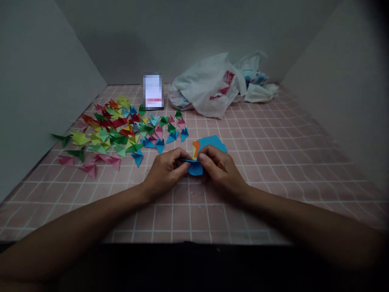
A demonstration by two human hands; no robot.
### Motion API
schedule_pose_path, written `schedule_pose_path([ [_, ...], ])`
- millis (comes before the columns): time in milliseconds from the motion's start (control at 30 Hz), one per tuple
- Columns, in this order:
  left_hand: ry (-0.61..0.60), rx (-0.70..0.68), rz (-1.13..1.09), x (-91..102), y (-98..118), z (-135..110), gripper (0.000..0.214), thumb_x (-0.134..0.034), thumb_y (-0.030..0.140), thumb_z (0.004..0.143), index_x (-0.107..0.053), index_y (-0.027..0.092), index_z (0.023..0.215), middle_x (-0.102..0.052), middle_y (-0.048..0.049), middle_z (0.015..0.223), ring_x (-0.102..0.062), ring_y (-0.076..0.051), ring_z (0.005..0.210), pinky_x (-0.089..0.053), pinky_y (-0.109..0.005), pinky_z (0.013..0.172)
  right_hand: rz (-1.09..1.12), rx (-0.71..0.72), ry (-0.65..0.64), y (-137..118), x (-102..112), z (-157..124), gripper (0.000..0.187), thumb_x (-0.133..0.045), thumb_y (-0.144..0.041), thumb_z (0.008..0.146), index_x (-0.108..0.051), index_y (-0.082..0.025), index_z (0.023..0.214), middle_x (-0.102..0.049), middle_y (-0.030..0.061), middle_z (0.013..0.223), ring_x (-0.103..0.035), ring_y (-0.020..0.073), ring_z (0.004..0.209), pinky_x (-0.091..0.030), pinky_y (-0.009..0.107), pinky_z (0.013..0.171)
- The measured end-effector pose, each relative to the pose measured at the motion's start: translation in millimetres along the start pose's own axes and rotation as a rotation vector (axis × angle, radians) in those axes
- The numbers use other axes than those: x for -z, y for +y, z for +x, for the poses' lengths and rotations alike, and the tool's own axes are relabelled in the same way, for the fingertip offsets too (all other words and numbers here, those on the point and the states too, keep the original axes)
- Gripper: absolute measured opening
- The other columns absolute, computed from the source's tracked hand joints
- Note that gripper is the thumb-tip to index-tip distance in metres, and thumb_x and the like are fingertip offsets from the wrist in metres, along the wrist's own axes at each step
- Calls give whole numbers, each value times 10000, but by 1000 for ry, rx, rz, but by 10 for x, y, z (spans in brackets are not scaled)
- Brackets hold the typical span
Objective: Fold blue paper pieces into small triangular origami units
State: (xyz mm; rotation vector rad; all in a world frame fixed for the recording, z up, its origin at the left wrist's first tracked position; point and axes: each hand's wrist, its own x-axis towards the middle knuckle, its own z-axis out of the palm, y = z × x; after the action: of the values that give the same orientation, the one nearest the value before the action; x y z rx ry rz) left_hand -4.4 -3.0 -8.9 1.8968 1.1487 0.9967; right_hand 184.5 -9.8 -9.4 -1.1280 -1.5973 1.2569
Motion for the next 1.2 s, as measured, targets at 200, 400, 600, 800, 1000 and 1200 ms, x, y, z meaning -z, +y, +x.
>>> schedule_pose_path([
  [200, -45, -19, -2, 58, 2, 19, 114, -596, 190, 859, -686, 175, 928, -720, -17, 801, -658, -143, 698, -520, -250, 658, 108, -66, -43, 44, -1, 46, 221, -668, -399, 870, -546, -214, 860, -518, -47, 696, -478, 104, 554, -380, 250, 509],
  [400, -80, -33, -27, 55, -12, 21, 113, -574, 215, 894, -673, 184, 940, -715, -25, 822, -659, -156, 738, -528, -266, 681, 45, -35, -63, 34, 14, 62, 174, -651, -347, 844, -570, -196, 813, -523, -35, 689, -459, 104, 596, -354, 252, 543],
  [600, -83, -43, -18, 51, -15, 12, 107, -572, 192, 894, -659, 185, 955, -707, -27, 864, -653, -157, 775, -513, -281, 716, 9, -45, -47, 12, 1, 48, 143, -640, -306, 829, -566, -200, 767, -499, -45, 632, -458, 110, 590, -345, 253, 543],
  [800, -87, -13, -140, 21, -74, 10, 122, -589, 226, 891, -588, 206, 1012, -660, -26, 907, -654, -161, 808, -537, -290, 736, 6, -45, -10, 33, -17, 44, 171, -643, -326, 823, -560, -207, 732, -498, -43, 607, -460, 115, 570, -336, 250, 521],
  [1000, -69, -15, -172, 11, -40, 8, 160, -618, 251, 885, -584, 209, 1036, -646, -39, 952, -652, -165, 844, -551, -289, 740, -71, 37, 27, 64, -25, 43, 147, -622, -273, 834, -553, -207, 721, -535, -37, 634, -459, 106, 568, -350, 255, 536],
  [1200, -36, -84, -49, -7, -47, 9, 119, -585, 152, 882, -587, 207, 987, -668, -12, 886, -644, -134, 754, -522, -259, 693, -165, 127, 10, 65, -49, 27, 123, -588, -218, 841, -550, -203, 725, -532, -40, 623, -442, 100, 559, -325, 257, 532],
])
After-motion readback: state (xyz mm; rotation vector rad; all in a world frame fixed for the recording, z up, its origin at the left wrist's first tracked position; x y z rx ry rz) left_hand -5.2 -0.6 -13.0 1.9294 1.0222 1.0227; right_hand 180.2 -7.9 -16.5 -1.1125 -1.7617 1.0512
